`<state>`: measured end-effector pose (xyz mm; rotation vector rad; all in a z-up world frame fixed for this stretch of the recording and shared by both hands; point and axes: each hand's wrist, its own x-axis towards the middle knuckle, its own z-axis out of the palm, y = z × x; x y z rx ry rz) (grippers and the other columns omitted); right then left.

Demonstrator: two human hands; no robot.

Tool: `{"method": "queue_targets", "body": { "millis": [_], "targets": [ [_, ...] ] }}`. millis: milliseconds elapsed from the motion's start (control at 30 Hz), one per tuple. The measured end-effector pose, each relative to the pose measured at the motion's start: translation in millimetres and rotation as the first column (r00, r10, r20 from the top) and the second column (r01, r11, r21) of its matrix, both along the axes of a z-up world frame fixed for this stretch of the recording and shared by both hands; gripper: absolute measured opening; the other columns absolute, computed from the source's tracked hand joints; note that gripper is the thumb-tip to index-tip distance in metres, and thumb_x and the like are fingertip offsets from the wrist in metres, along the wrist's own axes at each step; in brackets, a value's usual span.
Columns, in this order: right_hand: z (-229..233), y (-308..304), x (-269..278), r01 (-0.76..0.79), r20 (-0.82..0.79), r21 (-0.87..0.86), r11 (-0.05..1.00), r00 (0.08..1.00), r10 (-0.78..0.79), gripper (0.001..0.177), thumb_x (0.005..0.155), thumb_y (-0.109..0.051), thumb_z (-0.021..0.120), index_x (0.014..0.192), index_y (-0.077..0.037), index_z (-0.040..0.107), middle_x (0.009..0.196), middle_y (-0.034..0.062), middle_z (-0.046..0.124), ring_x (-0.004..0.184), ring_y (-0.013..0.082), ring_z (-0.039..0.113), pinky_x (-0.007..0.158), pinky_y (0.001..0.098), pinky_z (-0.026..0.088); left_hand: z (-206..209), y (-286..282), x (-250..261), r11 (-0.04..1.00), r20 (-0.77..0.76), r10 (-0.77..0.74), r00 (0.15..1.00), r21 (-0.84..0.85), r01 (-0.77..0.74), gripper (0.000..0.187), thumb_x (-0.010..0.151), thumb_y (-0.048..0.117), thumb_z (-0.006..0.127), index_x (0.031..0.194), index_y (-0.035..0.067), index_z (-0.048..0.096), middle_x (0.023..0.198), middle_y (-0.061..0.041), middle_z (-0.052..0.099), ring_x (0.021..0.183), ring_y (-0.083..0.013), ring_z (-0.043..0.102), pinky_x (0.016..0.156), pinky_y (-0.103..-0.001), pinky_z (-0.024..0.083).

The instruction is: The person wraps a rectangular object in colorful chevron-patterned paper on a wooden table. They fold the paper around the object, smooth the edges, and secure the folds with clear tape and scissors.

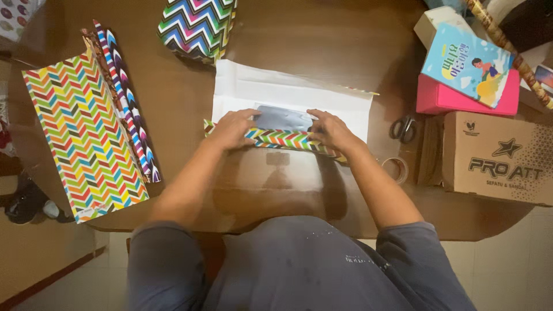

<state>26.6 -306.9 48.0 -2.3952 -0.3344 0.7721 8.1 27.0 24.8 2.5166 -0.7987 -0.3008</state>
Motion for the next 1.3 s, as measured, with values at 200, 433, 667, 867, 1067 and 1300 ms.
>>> {"method": "queue_targets", "body": {
  "millis": [200,433,667,867,1067,1300],
  "targets": [
    [12.4,2.0,3.4,-0.043,0.014,0.038,0.998,0.999,0.042,0.071,0.08,-0.014,0.08,0.146,-0.009,0.053,0.108,0.0109,0.076,0.109,0.0284,0.067,0.097,0.0419,0.052,-4.5,17.8,11.3,0.972,-0.305,0.206,0.93,0.171,-0.16,0.042,0.068,0.025,0.093,0.101,0.006,0.076,0.122,-0.012,0.067,0.104,-0.0308,0.067,0.089,-0.042,0.054],
    [-3.6,-6.1,-0.8,-0.287,0.223,-0.05,0.957,0.931,0.291,0.027,0.067,-0.016,0.088,0.089,-0.005,0.078,0.151,0.0108,0.047,0.137,0.0402,0.04,0.117,0.0509,0.025,-35.0,48.5,-12.3,0.967,-0.532,0.255,0.808,0.153,-0.204,0.051,0.068,0.007,0.087,0.118,0.012,0.075,0.106,-0.016,0.076,0.094,-0.0296,0.073,0.083,-0.041,0.058],
    [16.9,-5.0,-1.4,0.102,-0.275,0.115,0.988,0.959,-0.067,0.04,0.1,-0.014,0.057,0.14,-0.017,0.06,0.122,0.0196,0.071,0.108,0.0359,0.067,0.118,0.047,0.031,-109.6,80.9,-16.4,0.933,-0.584,0.359,0.728,0.242,-0.266,0.047,0.074,0.012,0.089,0.118,0.008,0.073,0.109,-0.016,0.074,0.099,-0.0293,0.07,0.085,-0.042,0.055],
    [12.8,-8.0,5.6,-0.268,0.007,0.095,0.959,0.963,0.269,0.02,0.081,0.0,0.077,0.098,0.01,0.074,0.157,0.0076,0.048,0.086,0.0225,0.075,0.082,0.0381,0.059,-162.9,115.5,-21.3,0.924,-0.602,0.369,0.708,0.154,-0.35,0.049,0.075,0.019,0.091,0.117,0.0,0.073,0.109,-0.021,0.077,0.103,-0.0304,0.072,0.09,-0.041,0.054],
    [9.8,-4.0,1.3,-0.154,-0.148,0.084,0.984,0.975,0.165,0.041,0.087,0.001,0.068,0.127,0.0,0.061,0.137,0.0091,0.06,0.088,0.0188,0.079,0.085,0.0305,0.061,-98.5,111.6,-30.8,0.751,-0.584,0.574,0.574,0.095,-0.654,0.064,0.072,0.03,0.09,0.126,0.004,0.067,0.119,-0.017,0.072,0.106,-0.0285,0.071,0.093,-0.041,0.055],
    [18.5,0.6,-10.5,-0.028,-0.183,0.041,0.999,0.982,0.035,0.061,0.086,0.002,0.067,0.144,-0.009,0.052,0.104,0.012,0.076,0.089,0.0218,0.078,0.086,0.0353,0.06,0.2,-11.6,-26.5,0.979,0.252,0.205,0.946,-0.032,-0.203,0.092,0.064,0.048,0.089,0.144,0.017,0.056,0.152,-0.016,0.045,0.143,-0.0396,0.033,0.113,-0.062,0.024]
  ]
}}
